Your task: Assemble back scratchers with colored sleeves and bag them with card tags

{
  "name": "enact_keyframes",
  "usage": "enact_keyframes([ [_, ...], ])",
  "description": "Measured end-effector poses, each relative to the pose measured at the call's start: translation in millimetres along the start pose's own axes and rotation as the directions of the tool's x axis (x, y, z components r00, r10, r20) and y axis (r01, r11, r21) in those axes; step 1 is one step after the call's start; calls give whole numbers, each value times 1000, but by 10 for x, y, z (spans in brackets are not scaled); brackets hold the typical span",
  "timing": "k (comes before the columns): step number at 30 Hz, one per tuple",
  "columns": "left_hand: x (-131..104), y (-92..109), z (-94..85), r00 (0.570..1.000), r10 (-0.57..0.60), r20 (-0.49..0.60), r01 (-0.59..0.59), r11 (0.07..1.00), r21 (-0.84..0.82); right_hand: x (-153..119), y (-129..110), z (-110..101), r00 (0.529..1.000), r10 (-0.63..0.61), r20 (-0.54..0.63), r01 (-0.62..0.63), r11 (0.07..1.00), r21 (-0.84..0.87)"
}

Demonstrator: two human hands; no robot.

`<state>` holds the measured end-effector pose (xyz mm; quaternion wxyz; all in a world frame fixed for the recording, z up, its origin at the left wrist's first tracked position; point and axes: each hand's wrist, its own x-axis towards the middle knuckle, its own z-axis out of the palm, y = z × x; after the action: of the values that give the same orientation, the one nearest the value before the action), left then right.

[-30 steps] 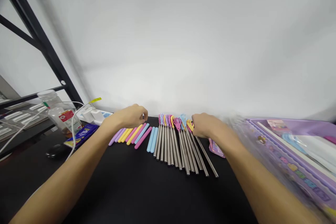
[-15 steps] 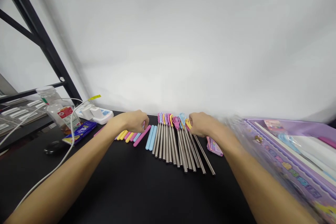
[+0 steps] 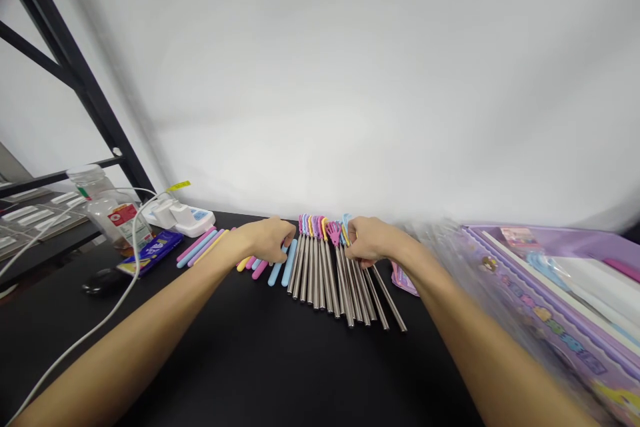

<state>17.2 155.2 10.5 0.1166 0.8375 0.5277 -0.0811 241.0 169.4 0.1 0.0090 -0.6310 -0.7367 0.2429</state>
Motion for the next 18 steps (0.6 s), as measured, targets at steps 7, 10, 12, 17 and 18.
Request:
enact_keyframes([
  [7, -92, -66, -154, 1000, -21, 2, 21, 994, -107, -49, 32, -181, 993, -50, -111, 94, 898, 431],
  [10, -141, -109, -230, 992, 120, -36, -125, 968, -220, -146, 16, -271, 982, -39, -184, 152, 744, 651],
  [12, -172, -107, -258, 969, 246, -9, -234, 909, -345, -209, 17, -326, 978, -46, -205, 185, 652, 735],
  [17, -183, -43, -246, 899, 433, 64, -339, 782, -524, -292, 63, -421, 964, -130, -231, 264, 562, 784],
  [18, -174, -34, -240, 893, 443, 82, -335, 773, -539, -300, 69, -429, 955, -141, -261, 294, 549, 782],
])
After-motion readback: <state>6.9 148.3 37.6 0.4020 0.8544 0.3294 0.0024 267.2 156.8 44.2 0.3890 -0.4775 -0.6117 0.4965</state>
